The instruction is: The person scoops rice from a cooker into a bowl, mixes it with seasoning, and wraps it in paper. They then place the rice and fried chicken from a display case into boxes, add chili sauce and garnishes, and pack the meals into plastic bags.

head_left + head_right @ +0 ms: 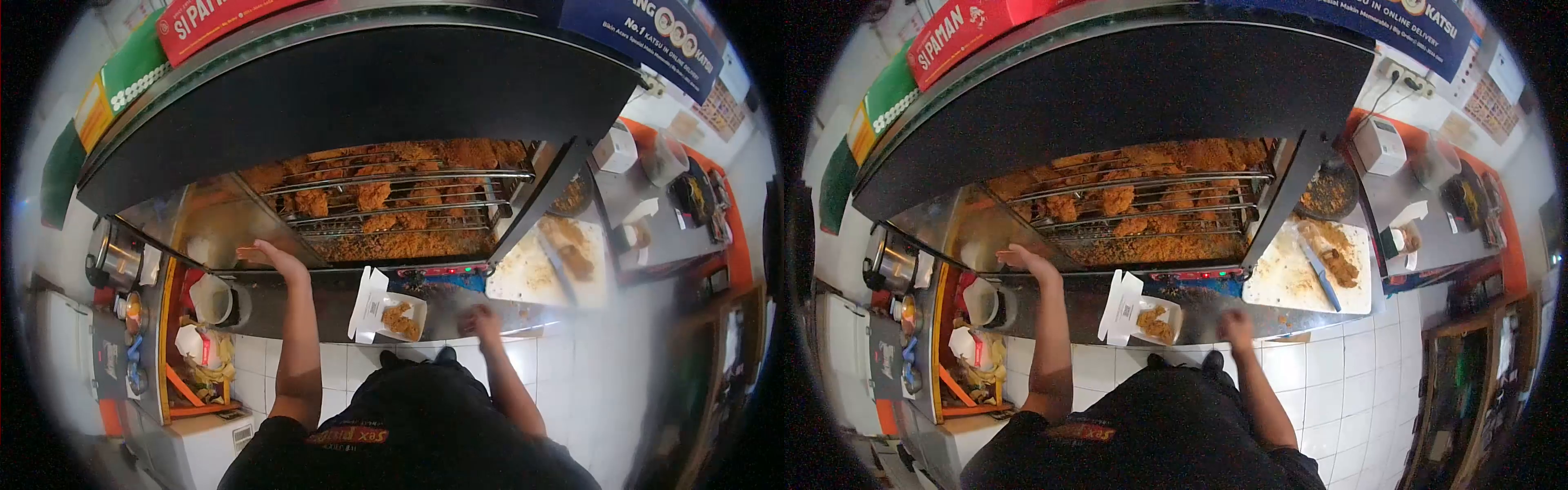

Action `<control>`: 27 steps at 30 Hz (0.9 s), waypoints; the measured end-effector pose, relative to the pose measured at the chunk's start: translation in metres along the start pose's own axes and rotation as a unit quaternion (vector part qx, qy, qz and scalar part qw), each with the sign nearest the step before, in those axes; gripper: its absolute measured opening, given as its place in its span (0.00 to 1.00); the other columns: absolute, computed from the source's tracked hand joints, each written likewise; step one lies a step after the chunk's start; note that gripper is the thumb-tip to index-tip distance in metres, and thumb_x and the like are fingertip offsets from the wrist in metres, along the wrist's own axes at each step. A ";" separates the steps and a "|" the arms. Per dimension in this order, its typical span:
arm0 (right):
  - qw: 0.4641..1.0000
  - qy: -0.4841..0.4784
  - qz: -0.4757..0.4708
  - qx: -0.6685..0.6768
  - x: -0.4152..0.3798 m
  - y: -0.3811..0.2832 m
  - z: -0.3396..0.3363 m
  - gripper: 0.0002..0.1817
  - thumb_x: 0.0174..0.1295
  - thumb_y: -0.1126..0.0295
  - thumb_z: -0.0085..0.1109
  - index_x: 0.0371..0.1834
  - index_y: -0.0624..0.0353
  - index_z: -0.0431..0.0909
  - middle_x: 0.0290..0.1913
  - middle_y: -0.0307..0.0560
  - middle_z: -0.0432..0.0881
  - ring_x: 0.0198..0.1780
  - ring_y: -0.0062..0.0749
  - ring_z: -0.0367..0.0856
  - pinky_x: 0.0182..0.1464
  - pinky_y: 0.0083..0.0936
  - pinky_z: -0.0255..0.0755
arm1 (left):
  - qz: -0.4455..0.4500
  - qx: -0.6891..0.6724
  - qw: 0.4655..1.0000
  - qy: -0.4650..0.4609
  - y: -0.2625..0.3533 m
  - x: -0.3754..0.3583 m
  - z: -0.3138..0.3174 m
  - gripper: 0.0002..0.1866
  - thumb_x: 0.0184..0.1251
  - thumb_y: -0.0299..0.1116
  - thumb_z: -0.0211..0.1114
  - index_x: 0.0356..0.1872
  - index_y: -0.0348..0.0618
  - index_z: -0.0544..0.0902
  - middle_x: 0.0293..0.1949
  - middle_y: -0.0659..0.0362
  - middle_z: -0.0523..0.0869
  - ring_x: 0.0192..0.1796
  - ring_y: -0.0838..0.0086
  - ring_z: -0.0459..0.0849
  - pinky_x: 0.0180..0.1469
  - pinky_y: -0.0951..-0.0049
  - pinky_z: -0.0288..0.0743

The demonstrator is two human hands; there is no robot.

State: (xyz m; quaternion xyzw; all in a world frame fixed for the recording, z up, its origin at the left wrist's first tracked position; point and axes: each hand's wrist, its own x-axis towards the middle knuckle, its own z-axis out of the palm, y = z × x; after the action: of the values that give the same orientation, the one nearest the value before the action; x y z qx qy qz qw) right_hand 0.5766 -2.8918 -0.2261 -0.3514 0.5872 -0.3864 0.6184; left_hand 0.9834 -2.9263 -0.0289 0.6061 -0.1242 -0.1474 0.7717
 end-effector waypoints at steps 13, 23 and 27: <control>0.939 -0.194 0.090 -0.269 -0.018 0.017 0.107 0.23 0.59 0.54 0.66 0.42 0.66 0.78 0.28 0.47 0.82 0.24 0.29 0.83 0.22 0.28 0.81 | 0.077 0.165 0.911 -0.369 -0.050 -0.132 0.021 0.52 0.77 0.58 0.49 0.74 0.50 0.16 0.71 0.51 0.04 0.75 0.59 0.06 0.76 0.51 0.15; 0.976 -0.076 0.090 -0.181 -0.021 0.049 0.109 0.19 0.63 0.60 0.59 0.42 0.69 0.82 0.29 0.51 0.85 0.26 0.33 0.86 0.24 0.31 0.82 | 0.110 0.156 0.690 -0.698 -0.024 -0.143 0.012 0.47 0.73 0.44 0.62 0.80 0.48 0.39 0.79 0.49 0.22 0.81 0.60 0.22 0.79 0.54 0.31; 0.987 0.008 0.029 -0.159 -0.026 0.061 0.112 0.15 0.62 0.63 0.59 0.37 0.68 0.83 0.27 0.51 0.84 0.27 0.33 0.86 0.25 0.29 0.81 | 0.102 0.103 0.719 -0.679 -0.011 -0.123 -0.005 0.35 0.68 0.33 0.66 0.74 0.40 0.64 0.76 0.47 0.62 0.78 0.60 0.58 0.76 0.64 0.52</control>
State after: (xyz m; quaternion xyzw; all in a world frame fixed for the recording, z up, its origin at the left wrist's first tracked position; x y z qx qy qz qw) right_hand 0.6923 -2.8436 -0.2612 -0.4248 0.6563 -0.2725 0.5609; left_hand 0.8707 -2.8780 -0.0423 0.4029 -0.6909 -0.4258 0.4232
